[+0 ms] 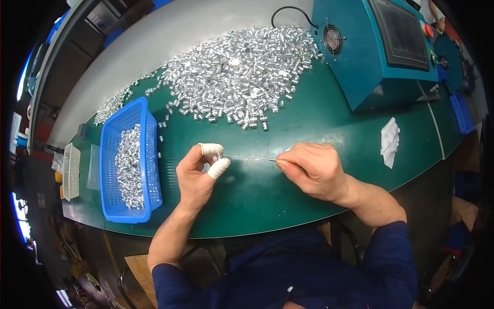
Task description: Threading small white plastic parts onto a thin wire at a production workstation.
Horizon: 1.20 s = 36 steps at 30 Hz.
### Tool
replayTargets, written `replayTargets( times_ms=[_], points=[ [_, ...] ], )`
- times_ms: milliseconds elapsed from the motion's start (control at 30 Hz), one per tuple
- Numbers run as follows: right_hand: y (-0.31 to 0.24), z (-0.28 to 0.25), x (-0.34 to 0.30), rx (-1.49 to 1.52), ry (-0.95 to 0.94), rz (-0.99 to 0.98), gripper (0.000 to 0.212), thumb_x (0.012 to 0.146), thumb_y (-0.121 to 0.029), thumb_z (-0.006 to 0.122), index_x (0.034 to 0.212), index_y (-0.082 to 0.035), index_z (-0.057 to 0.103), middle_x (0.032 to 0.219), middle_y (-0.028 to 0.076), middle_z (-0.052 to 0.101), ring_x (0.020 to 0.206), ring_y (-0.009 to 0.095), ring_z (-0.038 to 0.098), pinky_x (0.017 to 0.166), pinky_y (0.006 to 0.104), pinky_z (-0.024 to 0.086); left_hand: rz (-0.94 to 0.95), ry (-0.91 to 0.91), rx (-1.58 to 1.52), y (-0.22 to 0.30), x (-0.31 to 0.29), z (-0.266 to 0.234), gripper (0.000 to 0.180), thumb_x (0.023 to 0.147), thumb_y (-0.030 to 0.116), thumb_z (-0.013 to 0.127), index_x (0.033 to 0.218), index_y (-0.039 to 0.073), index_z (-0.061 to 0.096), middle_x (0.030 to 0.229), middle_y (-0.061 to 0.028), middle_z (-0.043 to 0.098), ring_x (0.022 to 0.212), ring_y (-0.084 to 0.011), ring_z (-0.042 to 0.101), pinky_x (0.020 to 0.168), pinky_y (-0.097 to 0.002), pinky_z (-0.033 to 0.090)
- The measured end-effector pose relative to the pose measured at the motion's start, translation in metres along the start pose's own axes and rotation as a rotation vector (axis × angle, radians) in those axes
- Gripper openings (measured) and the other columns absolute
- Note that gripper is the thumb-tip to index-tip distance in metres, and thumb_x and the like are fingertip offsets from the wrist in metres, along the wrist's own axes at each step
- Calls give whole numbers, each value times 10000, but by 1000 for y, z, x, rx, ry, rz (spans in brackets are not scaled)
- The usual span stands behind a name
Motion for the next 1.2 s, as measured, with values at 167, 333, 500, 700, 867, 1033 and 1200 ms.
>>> replayTargets(
  times_ms=[167, 333, 500, 700, 867, 1033, 1200],
  points=[
    [0, -1, 0, -2, 6, -8, 84, 844, 10, 735, 885, -27, 672, 684, 78, 623, 555, 230, 603, 484, 328, 447, 21, -14, 34, 2, 0, 2, 265, 839, 48, 810, 1069, 22, 680, 940, 22, 619, 835, -66, 553, 749, -218, 452],
    [-1, 0, -1, -25, -15, -21, 90, 835, 13, 739, 877, -29, 672, 684, 77, 626, 553, 226, 610, 479, 324, 449, 57, -12, 144, 5, -1, 2, 262, 826, 21, 805, 1050, 5, 670, 914, 8, 617, 804, -71, 552, 732, -224, 453],
    [-4, 3, -2, -118, -46, -70, 101, 798, 5, 754, 826, -36, 666, 637, 59, 587, 512, 224, 580, 450, 334, 435, 190, -2, 363, 16, 3, 10, 251, 799, 10, 807, 1003, -19, 664, 821, -30, 617, 720, -99, 574, 679, -244, 468],
    [-6, 8, -4, -140, -36, -81, 115, 782, -1, 757, 789, -48, 652, 605, 50, 558, 487, 222, 560, 435, 335, 428, 275, -3, 498, 19, 5, 16, 240, 785, -5, 811, 986, -9, 680, 823, -62, 637, 669, -119, 604, 622, -257, 489],
    [-3, 5, -5, -151, -19, -67, 103, 798, 0, 751, 810, -44, 658, 617, 52, 569, 501, 222, 572, 439, 331, 435, 69, -36, 233, 5, 5, 11, 219, 861, 41, 768, 1053, -4, 672, 908, -34, 663, 767, -117, 614, 730, -263, 505],
    [-5, 1, -4, -131, -11, -80, 95, 809, -3, 753, 849, -36, 674, 647, 63, 598, 523, 232, 591, 456, 332, 453, -156, -4, -157, -2, 5, 7, 207, 906, 19, 716, 1108, -7, 676, 973, -47, 665, 858, -144, 652, 798, -269, 532],
    [7, 4, -10, 182, -56, 277, 82, 898, -73, 710, 902, 6, 686, 661, 65, 644, 566, 152, 632, 494, 284, 456, -57, -46, 28, -2, 5, 4, 193, 877, -8, 735, 1062, -16, 680, 961, -42, 668, 856, -134, 649, 797, -261, 525]
  ],
)
Point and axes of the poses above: each hand's wrist, its own x-axis towards the middle knuckle, its own z-axis out of the palm, y = z × x, the point moved 4 cm from there along x, towards the middle knuckle
